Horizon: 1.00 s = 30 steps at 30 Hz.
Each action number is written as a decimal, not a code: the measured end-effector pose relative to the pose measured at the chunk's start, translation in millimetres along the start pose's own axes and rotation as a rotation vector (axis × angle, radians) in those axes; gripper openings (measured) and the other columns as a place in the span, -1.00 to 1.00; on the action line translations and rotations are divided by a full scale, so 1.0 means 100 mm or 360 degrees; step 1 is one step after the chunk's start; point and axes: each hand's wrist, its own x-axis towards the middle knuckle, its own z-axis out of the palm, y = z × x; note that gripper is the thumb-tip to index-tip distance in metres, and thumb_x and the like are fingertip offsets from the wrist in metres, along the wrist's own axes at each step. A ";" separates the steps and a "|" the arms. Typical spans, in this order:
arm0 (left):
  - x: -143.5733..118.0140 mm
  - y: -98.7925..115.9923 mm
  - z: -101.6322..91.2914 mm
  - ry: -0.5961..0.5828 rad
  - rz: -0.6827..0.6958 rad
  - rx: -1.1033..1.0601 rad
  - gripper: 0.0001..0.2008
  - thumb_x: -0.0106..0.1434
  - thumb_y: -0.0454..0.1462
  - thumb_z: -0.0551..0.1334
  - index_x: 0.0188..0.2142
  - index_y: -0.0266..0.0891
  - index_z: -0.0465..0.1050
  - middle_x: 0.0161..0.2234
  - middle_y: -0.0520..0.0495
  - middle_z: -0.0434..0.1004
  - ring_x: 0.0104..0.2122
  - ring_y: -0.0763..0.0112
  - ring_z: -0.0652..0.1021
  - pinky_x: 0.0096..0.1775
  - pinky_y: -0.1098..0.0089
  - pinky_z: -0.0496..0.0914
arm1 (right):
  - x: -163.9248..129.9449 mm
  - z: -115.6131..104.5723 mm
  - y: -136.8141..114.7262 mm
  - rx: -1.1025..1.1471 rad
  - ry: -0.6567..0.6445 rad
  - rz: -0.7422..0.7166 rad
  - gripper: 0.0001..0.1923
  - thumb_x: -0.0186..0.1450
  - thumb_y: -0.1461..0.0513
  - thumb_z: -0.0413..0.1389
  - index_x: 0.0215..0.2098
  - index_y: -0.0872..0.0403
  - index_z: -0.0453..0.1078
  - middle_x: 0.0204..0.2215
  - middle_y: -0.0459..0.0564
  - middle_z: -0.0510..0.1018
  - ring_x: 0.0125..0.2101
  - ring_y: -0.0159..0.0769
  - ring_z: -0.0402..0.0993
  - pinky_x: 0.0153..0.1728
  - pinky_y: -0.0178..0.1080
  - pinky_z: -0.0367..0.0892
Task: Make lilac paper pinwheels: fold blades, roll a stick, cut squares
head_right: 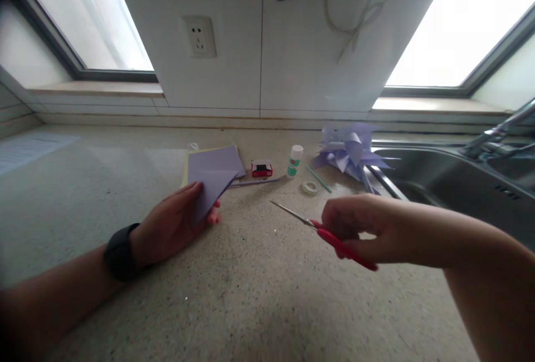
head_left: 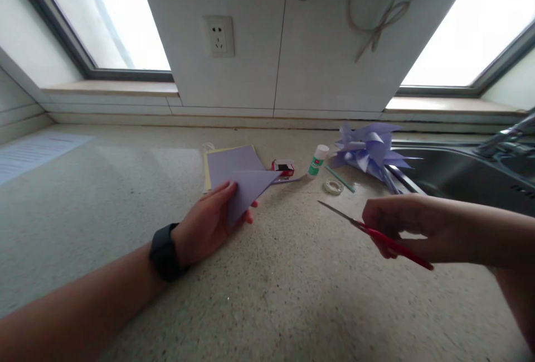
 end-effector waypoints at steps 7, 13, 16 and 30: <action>0.02 0.02 -0.03 0.0036 -0.0105 -0.0118 -0.72 0.48 -0.20 0.03 -0.09 -0.33 0.43 -0.39 -0.12 0.59 -0.52 0.42 0.56 -0.37 0.40 0.50 | 0.42 0.06 -0.33 0.0604 -0.0045 -0.0287 -0.66 0.29 0.02 0.26 -0.20 0.12 0.41 -0.46 -0.11 0.41 -0.51 -0.47 0.26 -0.55 -0.41 0.19; 0.02 0.03 -0.01 0.0055 -0.0132 -0.0148 -0.71 0.49 -0.20 0.01 -0.13 -0.34 0.44 -0.41 -0.12 0.58 -0.54 0.43 0.54 -0.38 0.40 0.49 | 0.79 0.45 -0.19 0.0938 -0.0055 -0.0622 -0.50 0.27 -0.14 0.21 -0.29 0.14 0.37 -0.47 -0.11 0.37 -0.49 -0.47 0.24 -0.48 -0.39 0.17; 0.02 0.02 -0.01 0.0064 -0.0137 -0.0151 -0.71 0.49 -0.20 0.01 -0.15 -0.33 0.44 -0.42 -0.11 0.57 -0.54 0.44 0.53 -0.37 0.40 0.48 | 0.85 0.58 -0.09 0.1002 -0.0098 -0.0648 -0.49 0.30 -0.17 0.15 -0.33 0.13 0.35 -0.49 -0.10 0.37 -0.51 -0.47 0.24 -0.49 -0.39 0.17; 0.05 -0.01 -0.01 0.0080 -0.0116 -0.0051 -0.77 0.43 -0.20 0.12 -0.15 -0.32 0.45 -0.43 -0.14 0.59 -0.55 0.40 0.55 -0.41 0.40 0.49 | 0.78 0.71 0.13 0.1243 -0.0299 -0.0811 -0.44 0.37 -0.20 -0.03 -0.27 0.14 0.34 -0.51 -0.08 0.38 -0.53 -0.43 0.25 -0.50 -0.36 0.17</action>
